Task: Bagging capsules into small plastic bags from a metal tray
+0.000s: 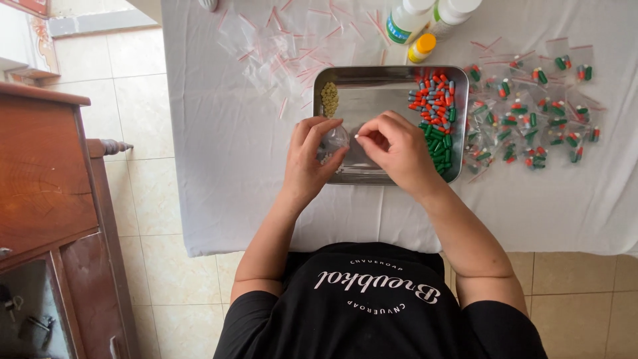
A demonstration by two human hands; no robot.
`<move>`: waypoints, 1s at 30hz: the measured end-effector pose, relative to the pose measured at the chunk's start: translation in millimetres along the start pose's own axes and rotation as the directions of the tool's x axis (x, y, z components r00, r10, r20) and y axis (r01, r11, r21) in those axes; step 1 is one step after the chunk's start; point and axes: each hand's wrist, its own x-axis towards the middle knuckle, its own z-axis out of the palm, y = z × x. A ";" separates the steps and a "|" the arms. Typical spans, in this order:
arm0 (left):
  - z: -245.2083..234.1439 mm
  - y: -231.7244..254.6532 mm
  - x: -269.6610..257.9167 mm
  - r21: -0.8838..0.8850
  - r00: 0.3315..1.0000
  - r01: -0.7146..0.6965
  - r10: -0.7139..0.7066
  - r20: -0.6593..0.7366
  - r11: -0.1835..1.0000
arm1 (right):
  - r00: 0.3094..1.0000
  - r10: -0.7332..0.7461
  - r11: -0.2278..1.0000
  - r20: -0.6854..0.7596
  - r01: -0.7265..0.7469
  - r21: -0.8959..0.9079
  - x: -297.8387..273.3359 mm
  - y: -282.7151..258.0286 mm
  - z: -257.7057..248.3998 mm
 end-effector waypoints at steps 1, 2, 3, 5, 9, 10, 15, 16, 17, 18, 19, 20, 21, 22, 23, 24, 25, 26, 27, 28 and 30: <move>3.7 -0.2 -0.5 -0.003 1.000 -0.003 0.004 0.005 1.000 | 1.000 0.003 1.000 -0.006 -0.003 -0.002 -0.2 -0.9 1.6; 6.8 -0.5 -1.1 -0.007 1.000 -0.002 0.002 0.017 1.000 | 1.000 -0.008 1.000 0.001 0.008 0.007 -0.2 -2.2 3.5; 9.4 -0.9 -2.1 -0.008 1.000 0.001 -0.001 0.023 1.000 | 1.000 -0.022 1.000 0.012 0.022 0.019 0.8 -3.2 6.1; 11.3 0.8 -2.9 -0.020 1.000 0.004 -0.004 0.029 1.000 | 1.000 -0.003 0.998 -0.023 0.004 0.057 -1.9 1.8 9.3; 12.5 2.2 -5.1 -0.036 0.999 0.026 -0.024 0.035 0.999 | 0.981 0.171 0.963 -0.095 -0.146 0.227 -12.8 -1.1 8.6; 13.7 3.1 -5.8 -0.037 0.999 0.026 -0.025 0.037 0.999 | 0.980 0.173 0.963 -0.096 -0.148 0.227 -15.7 -3.0 9.5; 25.3 3.7 -7.9 -0.058 0.996 0.062 -0.058 0.068 0.996 | 0.952 0.304 0.858 0.037 -0.291 0.423 -30.8 17.3 22.7; 24.5 5.8 -9.0 -0.058 0.996 0.061 -0.057 0.070 0.996 | 0.952 0.304 0.858 0.035 -0.290 0.423 -29.8 16.4 19.6; 23.5 7.9 -10.3 -0.141 0.989 0.126 -0.113 0.094 0.982 | 0.948 0.319 0.867 0.013 -0.298 0.399 -28.7 15.6 16.7; 22.5 9.9 -11.5 -0.222 0.978 0.191 -0.166 0.124 0.956 | 0.943 0.333 0.875 -0.010 -0.305 0.375 -27.6 14.8 13.9; 22.6 7.2 -12.6 -0.221 0.978 0.192 -0.168 0.124 0.956 | 0.942 0.334 0.874 -0.009 -0.307 0.376 -28.3 13.9 13.1; 22.6 4.5 -13.7 -0.338 0.960 0.272 -0.231 0.159 0.901 | 0.938 0.346 0.850 -0.030 -0.300 0.433 -28.9 12.9 12.4; 23.0 1.5 -13.7 -0.447 0.937 0.346 -0.284 0.201 0.825 | 0.932 0.358 0.824 -0.051 -0.289 0.487 -28.7 12.4 11.1; 24.7 6.6 -10.3 -0.447 0.938 0.345 -0.283 0.201 0.825 | 0.933 0.357 0.824 -0.052 -0.288 0.487 -30.1 13.0 12.6; 26.2 11.8 -7.1 -0.500 0.922 0.387 -0.319 0.218 0.775 | 0.930 0.360 0.821 -0.070 -0.281 0.497 -31.8 13.4 14.1; 27.7 16.9 -3.9 -0.549 0.905 0.425 -0.353 0.238 0.719 | 0.927 0.364 0.817 -0.088 -0.273 0.507 -33.4 13.9 15.8; 32.3 6.5 -4.4 -0.548 0.904 0.426 -0.355 0.238 0.719 | 0.927 0.365 0.817 -0.087 -0.273 0.508 -34.3 16.5 15.1; 36.9 -3.9 -5.0 -0.537 0.904 0.427 -0.356 0.236 0.728 | 0.930 0.363 0.808 -0.063 -0.281 0.517 -35.3 19.1 14.6; 41.6 -14.0 -6.4 -0.525 0.904 0.428 -0.357 0.235 0.736 | 0.932 0.361 0.800 -0.038 -0.289 0.526 -37.0 21.4 14.0; 42.1 -9.8 -4.9 -0.525 0.903 0.429 -0.359 0.236 0.735 | 0.931 0.362 0.799 -0.037 -0.290 0.527 -36.4 18.6 11.6; 44.9 -1.6 2.6 -0.593 0.902 0.429 -0.357 0.243 0.681 | 0.931 0.365 0.805 -0.027 -0.300 0.512 -32.7 14.0 4.4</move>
